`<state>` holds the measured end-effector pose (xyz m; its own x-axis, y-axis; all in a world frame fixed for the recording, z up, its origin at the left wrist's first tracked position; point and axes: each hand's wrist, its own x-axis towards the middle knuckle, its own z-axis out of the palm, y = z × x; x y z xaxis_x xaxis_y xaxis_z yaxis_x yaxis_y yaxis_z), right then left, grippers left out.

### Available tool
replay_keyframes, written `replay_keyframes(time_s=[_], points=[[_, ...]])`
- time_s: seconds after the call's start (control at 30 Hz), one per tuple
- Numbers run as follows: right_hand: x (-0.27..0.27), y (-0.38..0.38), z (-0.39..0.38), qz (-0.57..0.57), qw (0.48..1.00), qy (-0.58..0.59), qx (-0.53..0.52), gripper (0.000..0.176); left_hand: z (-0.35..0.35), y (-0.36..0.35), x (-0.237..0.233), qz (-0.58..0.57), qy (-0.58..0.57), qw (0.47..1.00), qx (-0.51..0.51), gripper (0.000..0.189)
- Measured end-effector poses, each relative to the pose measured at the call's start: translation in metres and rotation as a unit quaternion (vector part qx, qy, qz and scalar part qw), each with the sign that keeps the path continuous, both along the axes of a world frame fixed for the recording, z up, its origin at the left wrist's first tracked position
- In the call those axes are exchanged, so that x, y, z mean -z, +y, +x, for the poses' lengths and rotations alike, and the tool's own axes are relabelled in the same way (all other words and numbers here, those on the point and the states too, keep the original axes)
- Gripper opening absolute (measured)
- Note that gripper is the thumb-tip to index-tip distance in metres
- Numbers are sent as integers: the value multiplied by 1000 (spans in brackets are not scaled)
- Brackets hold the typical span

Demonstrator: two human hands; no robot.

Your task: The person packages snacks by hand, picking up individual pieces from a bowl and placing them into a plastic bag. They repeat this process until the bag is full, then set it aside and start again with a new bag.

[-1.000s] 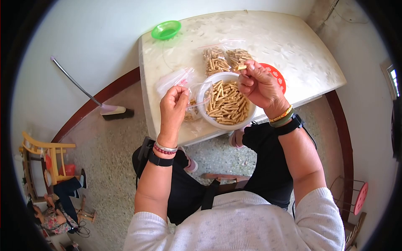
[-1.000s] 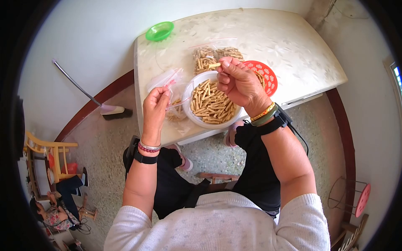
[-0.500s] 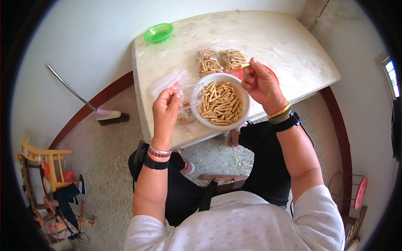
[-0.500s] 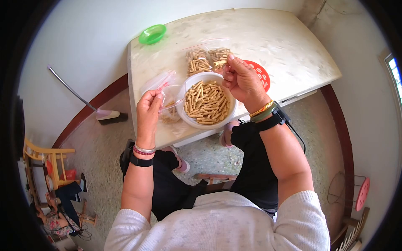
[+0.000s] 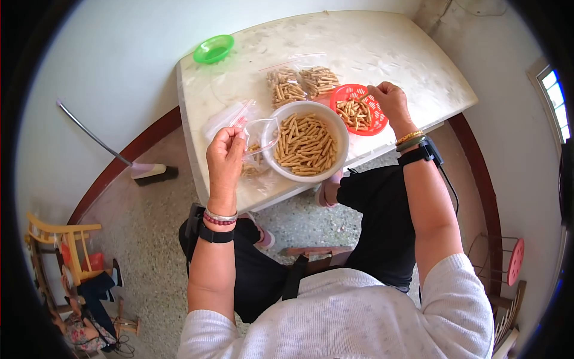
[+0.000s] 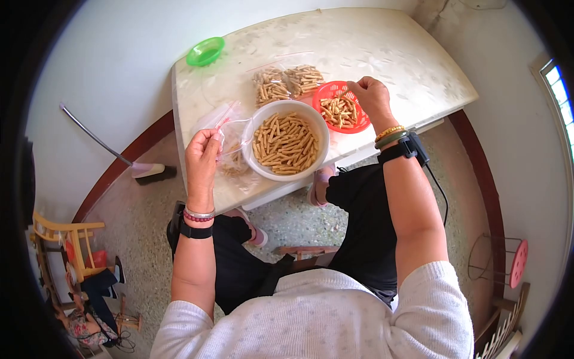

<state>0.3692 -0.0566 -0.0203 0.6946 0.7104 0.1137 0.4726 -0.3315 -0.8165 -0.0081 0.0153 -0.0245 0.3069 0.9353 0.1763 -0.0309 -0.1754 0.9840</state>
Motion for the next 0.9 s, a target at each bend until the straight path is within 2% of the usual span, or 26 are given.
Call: replay_keyframes(time_s=[0.1, 0.2, 0.23, 0.27, 0.33, 0.4, 0.5, 0.53, 0.6, 0.67, 0.73, 0.8, 0.87, 0.9], points=[[13, 5, 7, -104, 990, -84, -31, 41, 1, 0, 2, 5, 0, 1000, 4, 8], [23, 13, 2, -130, 985, -95, -61, 36, 1, 1, 3, 12, 4, 1000, 1, 8], [21, 16, 3, -186, 976, -89, -70, 39, 1, 1, 3, 12, 8, 1000, -2, 9], [21, 17, 2, -186, 976, -88, -70, 39, 1, 1, 3, 12, 9, 1000, -2, 9], [16, 17, -6, -121, 985, -121, -31, 38, 0, -1, 1, 9, 9, 1000, -9, 10], [12, 17, -6, -102, 990, -92, -35, 35, 1, 0, -1, 7, 12, 1000, -9, 11], [6, 18, -15, 64, 994, 43, -71, 25, 1, -1, -6, -14, 9, 1000, -9, 10], [-8, 13, -27, 57, 994, 46, -78, 25, 1, 0, -5, 3, 23, 1000, -6, 10], [-31, 5, -50, 86, 966, 176, -169, 24, -1, 0, -3, 6, 46, 999, -15, 11], [-27, 10, -65, 69, 962, 172, -202, 25, 2, -1, -3, -6, -8, 1000, -8, 13], [-20, 18, -74, 57, 960, 59, -269, 26, 1, 0, -3, -5, 2, 1000, -20, 13], [-19, 19, -86, -21, 933, -92, -348, 16, 0, 2, -3, -1, 6, 1000, -24, 13], [-11, 19, -101, -35, 915, -169, -366, 15, -1, 3, -2, 28, -3, 999, -39, 12], [-8, 18, -107, -35, 914, -169, -366, 15, -1, 4, -3, 28, -3, 999, -40, 12]])
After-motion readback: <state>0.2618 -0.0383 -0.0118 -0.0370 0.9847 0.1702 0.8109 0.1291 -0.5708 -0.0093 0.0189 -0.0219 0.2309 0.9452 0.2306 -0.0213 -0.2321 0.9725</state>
